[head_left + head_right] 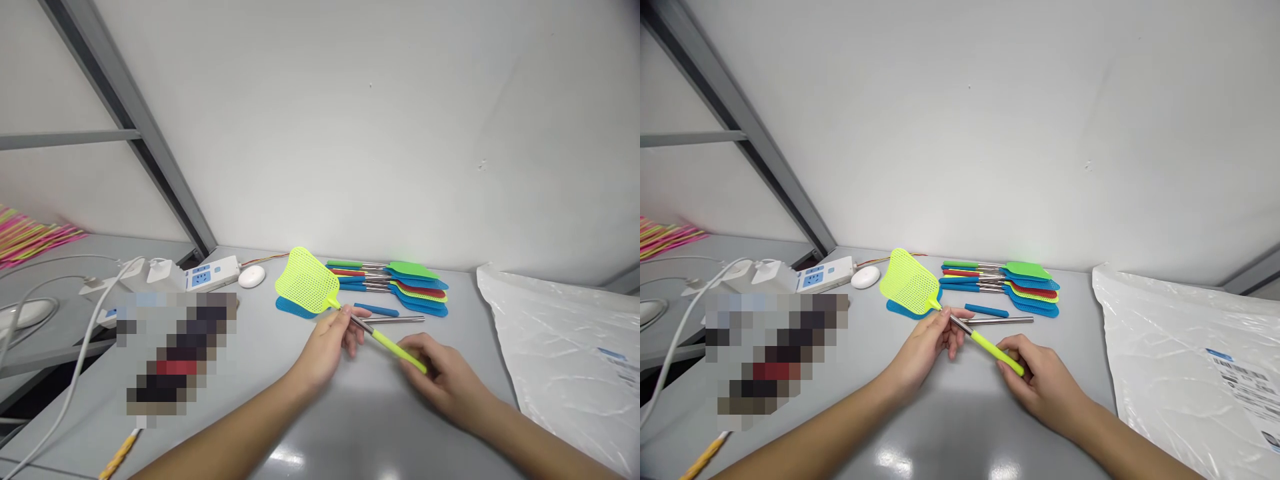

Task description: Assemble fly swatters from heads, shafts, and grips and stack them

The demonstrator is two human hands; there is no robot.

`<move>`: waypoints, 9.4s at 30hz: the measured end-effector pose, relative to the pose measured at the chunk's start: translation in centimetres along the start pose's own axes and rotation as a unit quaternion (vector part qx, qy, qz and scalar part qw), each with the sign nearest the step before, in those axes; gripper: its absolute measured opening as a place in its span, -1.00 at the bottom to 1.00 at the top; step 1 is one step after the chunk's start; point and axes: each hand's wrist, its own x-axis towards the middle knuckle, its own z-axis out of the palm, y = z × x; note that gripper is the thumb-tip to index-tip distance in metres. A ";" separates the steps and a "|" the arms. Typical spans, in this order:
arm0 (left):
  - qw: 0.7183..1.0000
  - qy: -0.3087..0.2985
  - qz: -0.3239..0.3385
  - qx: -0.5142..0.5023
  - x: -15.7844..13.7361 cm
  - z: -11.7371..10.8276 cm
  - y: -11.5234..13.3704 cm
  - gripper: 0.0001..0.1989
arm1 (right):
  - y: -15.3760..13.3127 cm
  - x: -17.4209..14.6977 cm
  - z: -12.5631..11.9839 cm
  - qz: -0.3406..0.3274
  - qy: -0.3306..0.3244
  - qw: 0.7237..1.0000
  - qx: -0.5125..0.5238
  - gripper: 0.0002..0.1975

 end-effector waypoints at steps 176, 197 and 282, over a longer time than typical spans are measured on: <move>0.699 0.044 0.159 0.696 -10.5 -4.7 -0.4 -0.56 | -3.4 -5.3 4.5 0.086 0.120 0.948 -0.283 -0.50; 0.638 0.078 0.251 0.724 -9.7 1.2 -0.9 -0.81 | -3.4 -5.4 5.0 -0.005 0.148 0.955 -0.256 -0.91; 0.664 -0.044 0.159 0.729 -10.2 1.9 -1.0 -0.80 | -3.2 -6.5 3.3 -0.017 0.049 0.969 -0.240 -0.71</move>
